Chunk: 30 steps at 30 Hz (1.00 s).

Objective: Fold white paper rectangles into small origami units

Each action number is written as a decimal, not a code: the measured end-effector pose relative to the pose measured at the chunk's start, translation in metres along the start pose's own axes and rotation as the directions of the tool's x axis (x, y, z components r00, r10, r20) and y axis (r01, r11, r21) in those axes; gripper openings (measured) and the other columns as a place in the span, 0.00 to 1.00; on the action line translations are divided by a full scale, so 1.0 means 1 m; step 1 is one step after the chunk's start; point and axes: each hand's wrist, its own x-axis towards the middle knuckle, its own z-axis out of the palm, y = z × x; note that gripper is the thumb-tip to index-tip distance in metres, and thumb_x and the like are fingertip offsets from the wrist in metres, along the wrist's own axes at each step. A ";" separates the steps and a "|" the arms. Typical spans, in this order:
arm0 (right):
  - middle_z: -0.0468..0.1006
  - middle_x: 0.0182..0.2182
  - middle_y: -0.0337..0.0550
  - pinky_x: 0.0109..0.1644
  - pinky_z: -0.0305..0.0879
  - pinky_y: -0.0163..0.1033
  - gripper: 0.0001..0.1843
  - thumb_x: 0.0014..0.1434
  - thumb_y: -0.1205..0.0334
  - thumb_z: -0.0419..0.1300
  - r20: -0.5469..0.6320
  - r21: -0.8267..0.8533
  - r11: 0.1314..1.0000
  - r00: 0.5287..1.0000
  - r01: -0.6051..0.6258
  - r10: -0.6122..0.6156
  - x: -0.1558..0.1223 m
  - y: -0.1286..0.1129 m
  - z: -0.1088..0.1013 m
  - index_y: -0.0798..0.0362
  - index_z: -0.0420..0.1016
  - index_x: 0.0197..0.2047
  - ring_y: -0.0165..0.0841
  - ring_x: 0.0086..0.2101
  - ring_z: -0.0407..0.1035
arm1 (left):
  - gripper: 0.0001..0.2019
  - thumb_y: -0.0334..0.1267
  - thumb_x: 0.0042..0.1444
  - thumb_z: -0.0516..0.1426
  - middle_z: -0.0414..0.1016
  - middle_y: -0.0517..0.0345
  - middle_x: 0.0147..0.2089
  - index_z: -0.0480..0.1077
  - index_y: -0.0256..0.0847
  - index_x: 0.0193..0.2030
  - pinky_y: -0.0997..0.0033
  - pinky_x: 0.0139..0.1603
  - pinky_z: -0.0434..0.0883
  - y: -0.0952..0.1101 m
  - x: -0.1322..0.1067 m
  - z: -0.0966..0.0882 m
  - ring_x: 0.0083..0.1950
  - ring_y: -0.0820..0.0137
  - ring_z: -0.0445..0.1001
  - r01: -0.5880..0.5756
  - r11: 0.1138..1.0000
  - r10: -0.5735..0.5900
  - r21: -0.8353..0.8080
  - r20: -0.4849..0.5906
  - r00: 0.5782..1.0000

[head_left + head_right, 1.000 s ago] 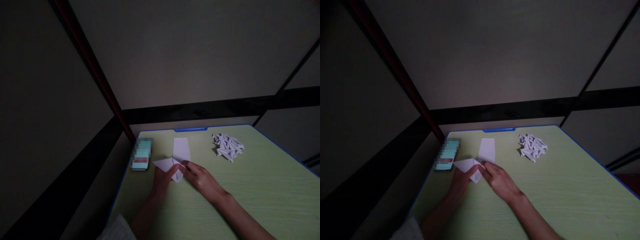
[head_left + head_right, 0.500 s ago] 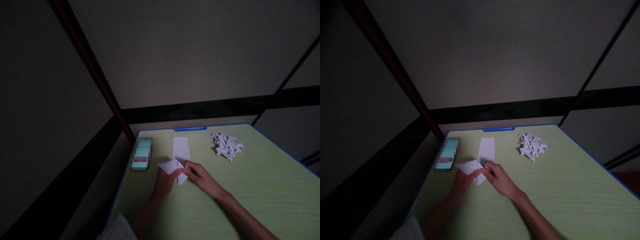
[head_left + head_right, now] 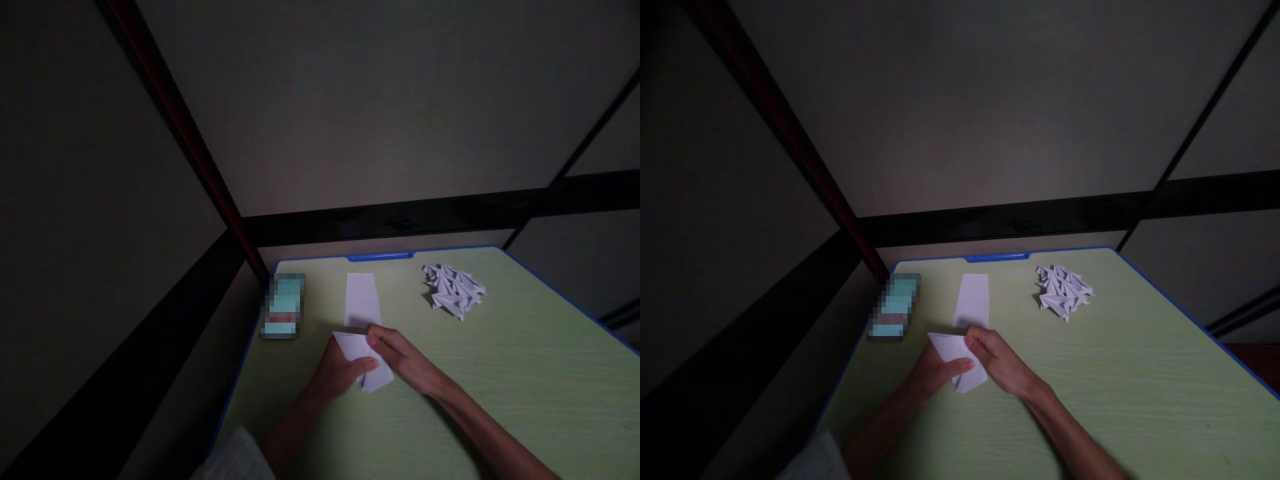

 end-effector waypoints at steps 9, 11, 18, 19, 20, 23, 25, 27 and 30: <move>0.60 0.16 0.35 0.23 0.51 0.32 0.17 0.58 0.56 0.43 -0.156 -0.318 0.948 0.987 -0.028 -0.023 0.004 0.008 0.008 0.52 0.54 0.20 0.28 0.19 0.56 | 0.10 0.30 0.32 0.59 0.71 0.55 0.26 0.67 0.33 0.26 0.73 0.29 0.65 -0.002 0.006 -0.004 0.29 0.68 0.69 0.003 0.999 0.002 0.032 -0.130 0.992; 0.61 0.17 0.35 0.24 0.53 0.32 0.16 0.58 0.57 0.42 -0.091 -0.266 0.964 0.994 0.026 -0.052 0.004 0.008 0.007 0.53 0.56 0.22 0.27 0.21 0.57 | 0.10 0.30 0.31 0.59 0.72 0.55 0.26 0.67 0.33 0.25 0.73 0.28 0.65 0.000 0.006 -0.005 0.28 0.69 0.69 -0.011 0.999 0.020 0.045 -0.204 0.979; 0.64 0.16 0.37 0.24 0.51 0.34 0.19 0.57 0.56 0.43 -0.225 -0.283 0.958 0.974 -0.050 -0.015 0.005 0.006 0.013 0.53 0.59 0.19 0.28 0.19 0.57 | 0.10 0.29 0.29 0.60 0.71 0.57 0.24 0.68 0.33 0.24 0.75 0.26 0.65 0.005 0.008 -0.004 0.26 0.71 0.68 -0.027 0.999 0.033 0.021 -0.361 0.932; 0.63 0.15 0.37 0.24 0.50 0.34 0.20 0.57 0.55 0.43 -0.242 -0.266 0.962 0.970 -0.058 -0.008 0.005 0.006 0.014 0.53 0.59 0.17 0.28 0.19 0.56 | 0.10 0.29 0.29 0.60 0.71 0.57 0.23 0.68 0.33 0.24 0.75 0.26 0.65 0.006 0.009 -0.004 0.25 0.71 0.68 -0.030 0.999 0.034 0.017 -0.363 0.931; 0.62 0.15 0.37 0.23 0.50 0.34 0.21 0.57 0.54 0.44 -0.256 -0.243 0.968 0.967 -0.061 -0.003 0.005 0.006 0.015 0.53 0.58 0.16 0.28 0.18 0.56 | 0.10 0.29 0.29 0.60 0.71 0.57 0.23 0.68 0.33 0.24 0.75 0.26 0.65 0.007 0.009 -0.004 0.25 0.71 0.68 -0.033 0.999 0.038 0.019 -0.356 0.934; 0.59 0.13 0.35 0.21 0.48 0.32 0.22 0.55 0.51 0.45 -0.264 -0.137 0.988 0.964 -0.068 0.030 0.005 0.007 0.016 0.53 0.56 0.15 0.26 0.17 0.54 | 0.09 0.31 0.30 0.60 0.71 0.57 0.23 0.69 0.33 0.24 0.75 0.24 0.64 0.009 0.010 -0.007 0.25 0.71 0.68 -0.033 0.998 0.049 0.057 -0.326 0.944; 0.57 0.12 0.34 0.20 0.48 0.31 0.22 0.54 0.50 0.47 -0.212 -0.031 0.996 0.974 -0.083 0.075 0.006 0.008 0.014 0.53 0.55 0.14 0.25 0.16 0.52 | 0.08 0.33 0.31 0.60 0.71 0.58 0.21 0.69 0.32 0.23 0.76 0.22 0.62 0.010 0.010 -0.010 0.24 0.71 0.67 0.006 0.995 0.024 0.100 -0.295 0.955; 0.57 0.12 0.33 0.20 0.48 0.31 0.21 0.51 0.49 0.51 -0.160 0.077 0.994 0.983 -0.077 0.088 0.007 0.009 0.011 0.54 0.56 0.16 0.24 0.16 0.52 | 0.08 0.35 0.32 0.60 0.68 0.59 0.18 0.68 0.32 0.20 0.77 0.20 0.59 0.011 0.011 -0.012 0.21 0.73 0.64 0.044 0.988 -0.004 0.148 -0.259 0.966; 0.57 0.14 0.31 0.20 0.47 0.30 0.18 0.45 0.50 0.57 -0.157 0.212 0.975 0.983 -0.061 0.096 0.008 0.007 0.006 0.55 0.58 0.18 0.23 0.17 0.51 | 0.10 0.39 0.34 0.59 0.65 0.61 0.17 0.68 0.31 0.20 0.78 0.19 0.56 0.013 0.012 -0.016 0.20 0.76 0.61 0.021 0.987 0.014 0.162 -0.214 0.977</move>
